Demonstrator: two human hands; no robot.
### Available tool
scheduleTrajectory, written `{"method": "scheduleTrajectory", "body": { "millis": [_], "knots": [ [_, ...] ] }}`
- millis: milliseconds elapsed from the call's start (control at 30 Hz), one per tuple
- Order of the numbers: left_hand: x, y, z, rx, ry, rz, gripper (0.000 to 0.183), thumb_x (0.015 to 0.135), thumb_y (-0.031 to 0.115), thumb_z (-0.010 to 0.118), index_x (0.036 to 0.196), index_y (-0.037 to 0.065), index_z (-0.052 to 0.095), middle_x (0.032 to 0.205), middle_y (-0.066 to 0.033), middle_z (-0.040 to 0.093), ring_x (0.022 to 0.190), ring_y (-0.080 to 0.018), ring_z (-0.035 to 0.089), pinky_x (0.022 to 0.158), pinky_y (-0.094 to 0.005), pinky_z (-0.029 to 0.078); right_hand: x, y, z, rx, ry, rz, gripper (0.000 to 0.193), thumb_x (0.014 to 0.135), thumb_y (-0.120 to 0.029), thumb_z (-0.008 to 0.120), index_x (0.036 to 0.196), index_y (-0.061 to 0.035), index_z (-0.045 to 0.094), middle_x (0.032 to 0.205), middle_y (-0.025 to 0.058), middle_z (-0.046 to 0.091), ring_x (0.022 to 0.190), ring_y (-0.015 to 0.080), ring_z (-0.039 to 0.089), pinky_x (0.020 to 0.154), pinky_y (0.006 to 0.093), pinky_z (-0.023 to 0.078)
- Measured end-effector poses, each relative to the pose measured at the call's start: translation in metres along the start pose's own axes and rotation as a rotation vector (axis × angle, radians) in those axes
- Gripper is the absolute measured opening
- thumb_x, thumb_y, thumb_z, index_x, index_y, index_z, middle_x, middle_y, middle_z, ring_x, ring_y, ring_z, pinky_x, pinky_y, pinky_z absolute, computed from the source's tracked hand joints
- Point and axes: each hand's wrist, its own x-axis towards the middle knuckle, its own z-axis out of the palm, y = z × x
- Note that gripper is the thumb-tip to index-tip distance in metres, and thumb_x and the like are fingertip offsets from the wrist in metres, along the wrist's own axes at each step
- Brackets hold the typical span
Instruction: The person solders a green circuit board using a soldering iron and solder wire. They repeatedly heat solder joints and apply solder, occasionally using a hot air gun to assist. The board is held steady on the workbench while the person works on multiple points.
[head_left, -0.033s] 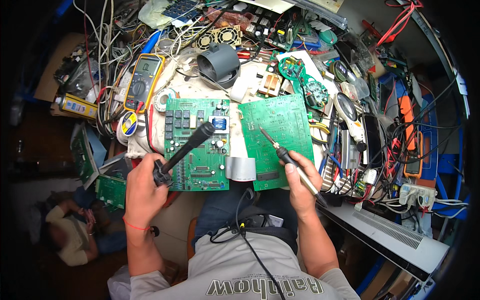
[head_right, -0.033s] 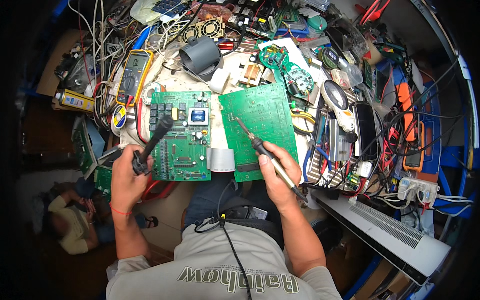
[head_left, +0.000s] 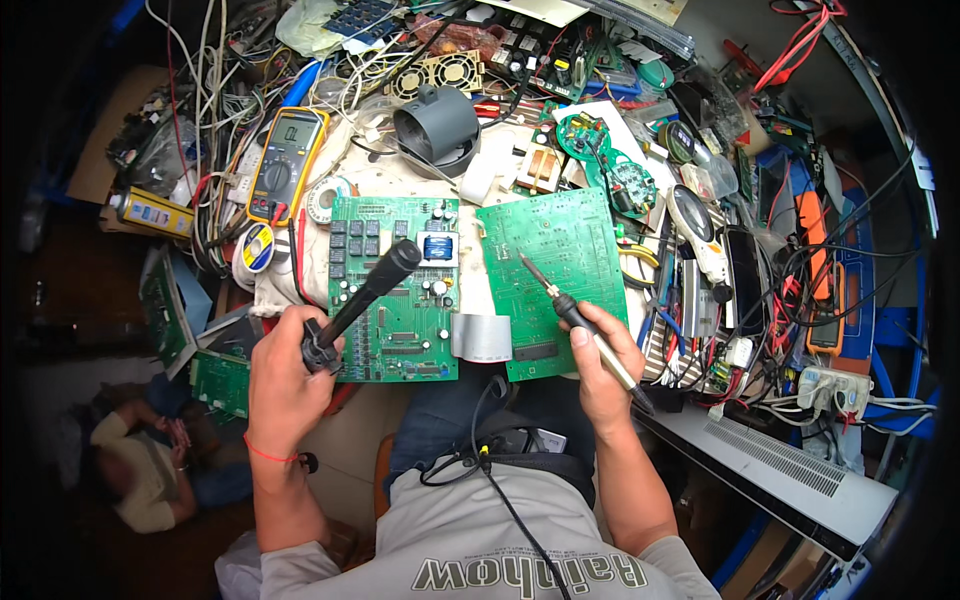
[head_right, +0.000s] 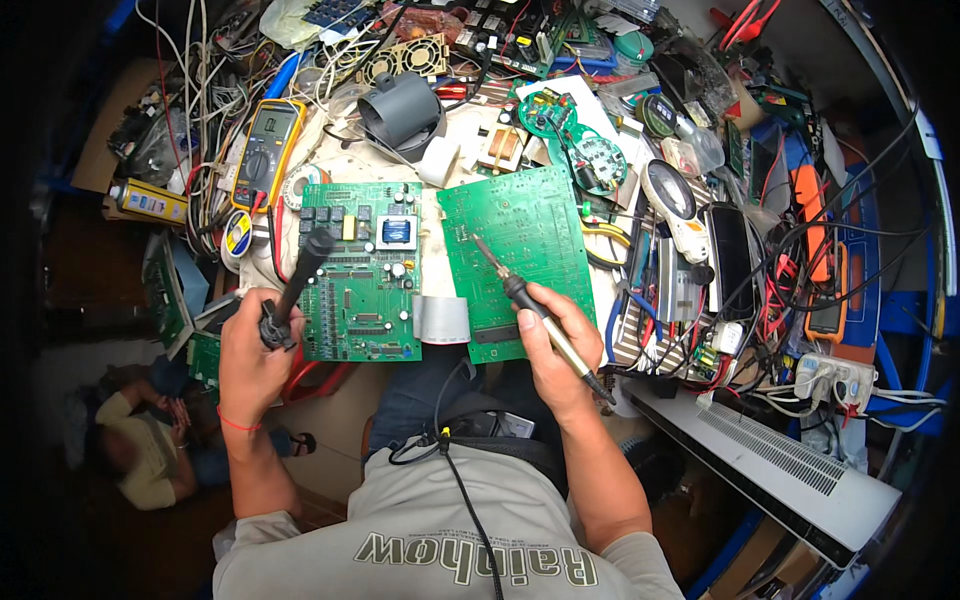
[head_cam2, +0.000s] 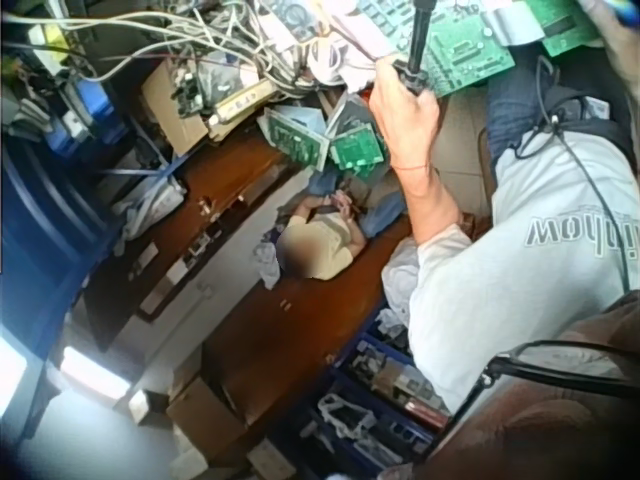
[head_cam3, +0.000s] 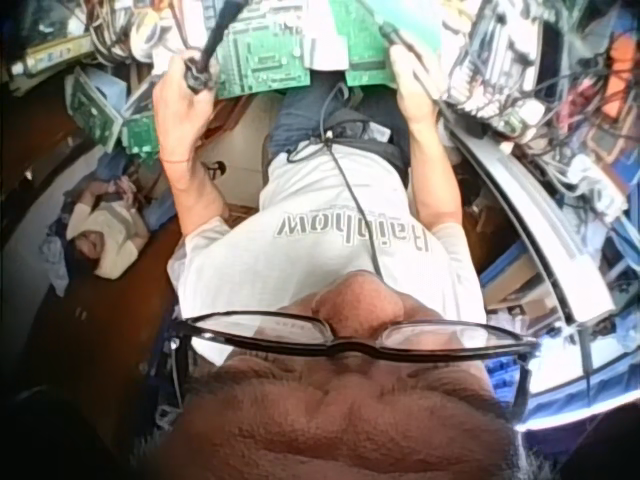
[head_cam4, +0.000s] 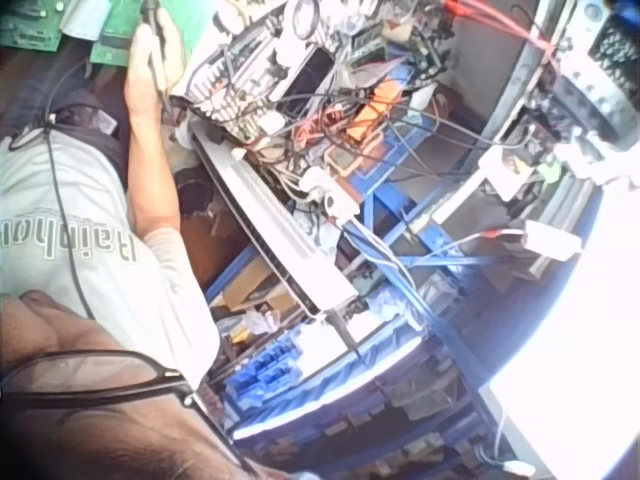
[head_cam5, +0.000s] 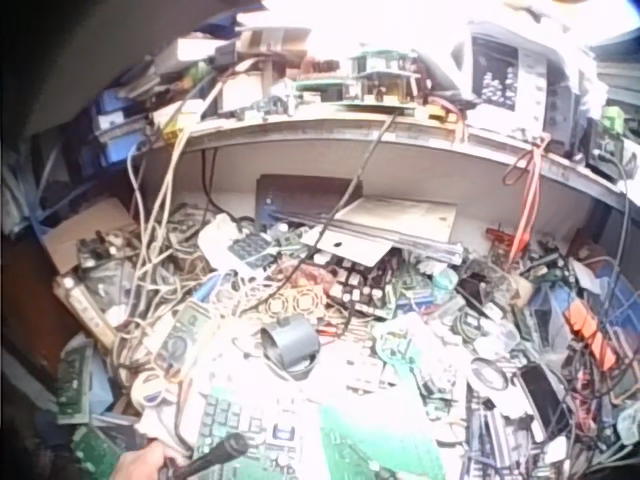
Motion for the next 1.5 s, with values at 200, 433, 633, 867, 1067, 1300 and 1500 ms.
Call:
{"method": "scheduleTrajectory", "body": {
  "millis": [200, 433, 633, 867, 1067, 1300, 1500],
  "knots": [
    [0.017, 0.020, 0.004, -0.183, 0.000, -0.007, 0.024, 0.082, -0.012, 0.070, 0.100, 0.001, 0.059, 0.076, -0.0114, 0.065, 0.065, -0.0227, 0.065, 0.062, -0.0348, 0.049, -0.003, -0.002, 0.004, -0.138, 0.009, -0.090, 0.032, 0.095, -0.004, 0.075, 0.126, 0.0035, 0.070, 0.107, 0.0152, 0.076, 0.094, 0.0202, 0.072, 0.085, 0.0308, 0.057],
    [0.054, 0.019, 0.032, -0.145, 0.032, 0.265, 0.025, 0.081, -0.013, 0.071, 0.097, 0.002, 0.060, 0.079, -0.0098, 0.068, 0.070, -0.0224, 0.066, 0.064, -0.0340, 0.050, -0.003, 0.000, 0.015, -0.269, 0.043, -0.137, 0.031, 0.093, -0.004, 0.076, 0.123, 0.0025, 0.071, 0.103, 0.0142, 0.075, 0.088, 0.0204, 0.071, 0.080, 0.0312, 0.056],
    [0.064, 0.016, 0.057, -0.092, 0.049, 0.377, 0.030, 0.073, -0.012, 0.072, 0.097, 0.003, 0.061, 0.079, -0.0152, 0.062, 0.073, -0.0364, 0.064, 0.065, -0.0431, 0.050, 0.007, -0.001, 0.012, -0.230, 0.066, -0.025, 0.032, 0.092, -0.006, 0.080, 0.122, 0.0010, 0.073, 0.106, 0.0129, 0.076, 0.093, 0.0179, 0.072, 0.084, 0.0297, 0.056],
    [0.064, 0.017, 0.079, 0.043, 0.145, 0.432, 0.037, 0.069, -0.009, 0.073, 0.099, 0.006, 0.057, 0.076, -0.0123, 0.061, 0.078, -0.0358, 0.064, 0.065, -0.0484, 0.050, 0.022, 0.002, 0.000, -0.459, -0.077, -0.250, 0.029, 0.096, -0.008, 0.077, 0.122, 0.0035, 0.071, 0.105, 0.0104, 0.078, 0.091, 0.0125, 0.070, 0.084, 0.0272, 0.057],
    [0.067, 0.017, 0.084, 0.103, 0.123, 0.404, 0.036, 0.069, -0.006, 0.075, 0.099, 0.007, 0.058, 0.076, -0.0118, 0.063, 0.078, -0.0353, 0.065, 0.065, -0.0486, 0.051, 0.023, 0.004, 0.003, -0.469, -0.055, -0.234, 0.029, 0.089, -0.011, 0.083, 0.115, -0.0010, 0.075, 0.096, 0.0132, 0.076, 0.082, 0.0200, 0.072, 0.077, 0.0316, 0.057],
    [0.066, 0.022, 0.086, 0.084, 0.126, 0.393, 0.035, 0.069, -0.006, 0.075, 0.097, 0.007, 0.059, 0.075, -0.0118, 0.063, 0.077, -0.0357, 0.066, 0.066, -0.0490, 0.052, 0.023, -0.002, 0.003, -0.469, -0.081, -0.259, 0.028, 0.088, -0.008, 0.082, 0.114, 0.0007, 0.074, 0.099, 0.0150, 0.077, 0.086, 0.0232, 0.073, 0.079, 0.0328, 0.057],
    [0.067, 0.026, 0.087, 0.102, 0.091, 0.407, 0.034, 0.068, -0.006, 0.073, 0.096, 0.007, 0.057, 0.074, -0.0119, 0.062, 0.077, -0.0360, 0.065, 0.066, -0.0489, 0.052, 0.024, -0.004, 0.005, -0.497, -0.086, -0.318, 0.029, 0.087, -0.005, 0.082, 0.114, 0.0020, 0.074, 0.100, 0.0167, 0.077, 0.087, 0.0271, 0.074, 0.081, 0.0351, 0.057]
  ]
}}
